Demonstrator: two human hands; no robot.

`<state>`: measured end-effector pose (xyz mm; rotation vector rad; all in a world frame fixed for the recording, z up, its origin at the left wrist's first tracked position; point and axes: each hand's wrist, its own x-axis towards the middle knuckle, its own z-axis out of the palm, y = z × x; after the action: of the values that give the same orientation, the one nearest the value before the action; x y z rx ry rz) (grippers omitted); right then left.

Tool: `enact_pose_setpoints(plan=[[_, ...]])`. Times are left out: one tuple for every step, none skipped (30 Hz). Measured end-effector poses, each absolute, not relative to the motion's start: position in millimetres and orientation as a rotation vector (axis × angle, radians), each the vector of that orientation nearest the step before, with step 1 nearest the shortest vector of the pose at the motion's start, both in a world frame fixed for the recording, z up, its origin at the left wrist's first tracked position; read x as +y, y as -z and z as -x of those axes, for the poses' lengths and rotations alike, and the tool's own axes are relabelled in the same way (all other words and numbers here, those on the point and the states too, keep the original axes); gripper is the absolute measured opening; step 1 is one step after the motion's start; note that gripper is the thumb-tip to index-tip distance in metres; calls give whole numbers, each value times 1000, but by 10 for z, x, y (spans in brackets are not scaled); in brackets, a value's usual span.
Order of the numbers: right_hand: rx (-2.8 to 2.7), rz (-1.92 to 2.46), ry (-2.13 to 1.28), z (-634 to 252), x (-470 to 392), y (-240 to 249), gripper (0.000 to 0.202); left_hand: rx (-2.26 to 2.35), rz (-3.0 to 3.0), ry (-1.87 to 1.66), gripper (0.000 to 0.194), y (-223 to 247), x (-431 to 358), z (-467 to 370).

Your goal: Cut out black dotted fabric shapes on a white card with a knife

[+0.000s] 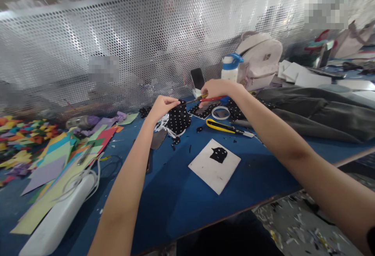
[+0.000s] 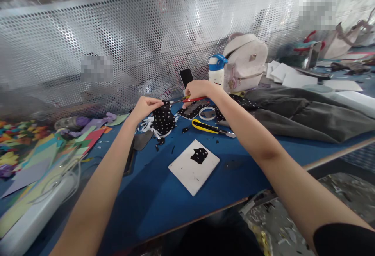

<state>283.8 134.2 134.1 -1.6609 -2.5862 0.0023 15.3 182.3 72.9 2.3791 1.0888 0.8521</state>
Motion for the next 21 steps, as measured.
enact_pose_setpoints(plan=[[-2587,1661,5,-2835,1342,-1339,60,1092,-2380,-849,28,-733,1816,-158],[-2590,1660,12,-2832,1343,-1337,61,1094,-2382,-845,28,-736,1809,-163],[-2595,1657,19,-2831,1346,-1334,61,1095,-2383,-843,29,-739,1802,-167],[-2600,1653,24,-2831,1349,-1331,62,1096,-2383,-840,28,-741,1795,-171],[-2604,1648,31,-2831,1354,-1327,62,1095,-2384,-837,28,-742,1789,-173],[-2606,1643,38,-2832,1359,-1323,63,1094,-2385,-835,28,-743,1785,-175],[-2608,1639,44,-2834,1364,-1319,64,1093,-2387,-832,28,-742,1783,-176],[-2609,1637,49,-2835,1369,-1316,64,1093,-2390,-828,28,-741,1783,-176],[-2609,1636,53,-2837,1374,-1313,64,1094,-2394,-825,28,-740,1785,-175],[-2610,1636,55,-2838,1379,-1311,63,1095,-2399,-822,28,-738,1788,-175],[-2612,1636,56,-2838,1383,-1309,63,1098,-2404,-819,28,-737,1792,-174],[-2612,1637,57,-2838,1386,-1307,62,1102,-2410,-816,28,-737,1795,-174],[-2612,1638,59,-2838,1389,-1305,61,1106,-2415,-812,28,-737,1797,-174],[-2611,1639,61,-2837,1391,-1303,61,1112,-2420,-808,28,-739,1797,-175],[-2608,1640,65,-2836,1393,-1300,60,1118,-2424,-805,27,-742,1794,-176],[-2605,1642,68,-2836,1394,-1296,59,1125,-2428,-801,26,-745,1789,-178],[-2602,1643,72,-2835,1396,-1292,59,1133,-2433,-799,26,-749,1782,-181],[-2601,1644,76,-2834,1398,-1288,59,1141,-2438,-796,25,-753,1773,-184],[-2600,1644,79,-2833,1400,-1284,58,1149,-2444,-795,25,-757,1765,-187],[-2600,1643,81,-2832,1403,-1280,58,1157,-2451,-793,25,-760,1758,-190],[-2602,1642,81,-2831,1407,-1277,58,1164,-2459,-793,25,-763,1752,-192]])
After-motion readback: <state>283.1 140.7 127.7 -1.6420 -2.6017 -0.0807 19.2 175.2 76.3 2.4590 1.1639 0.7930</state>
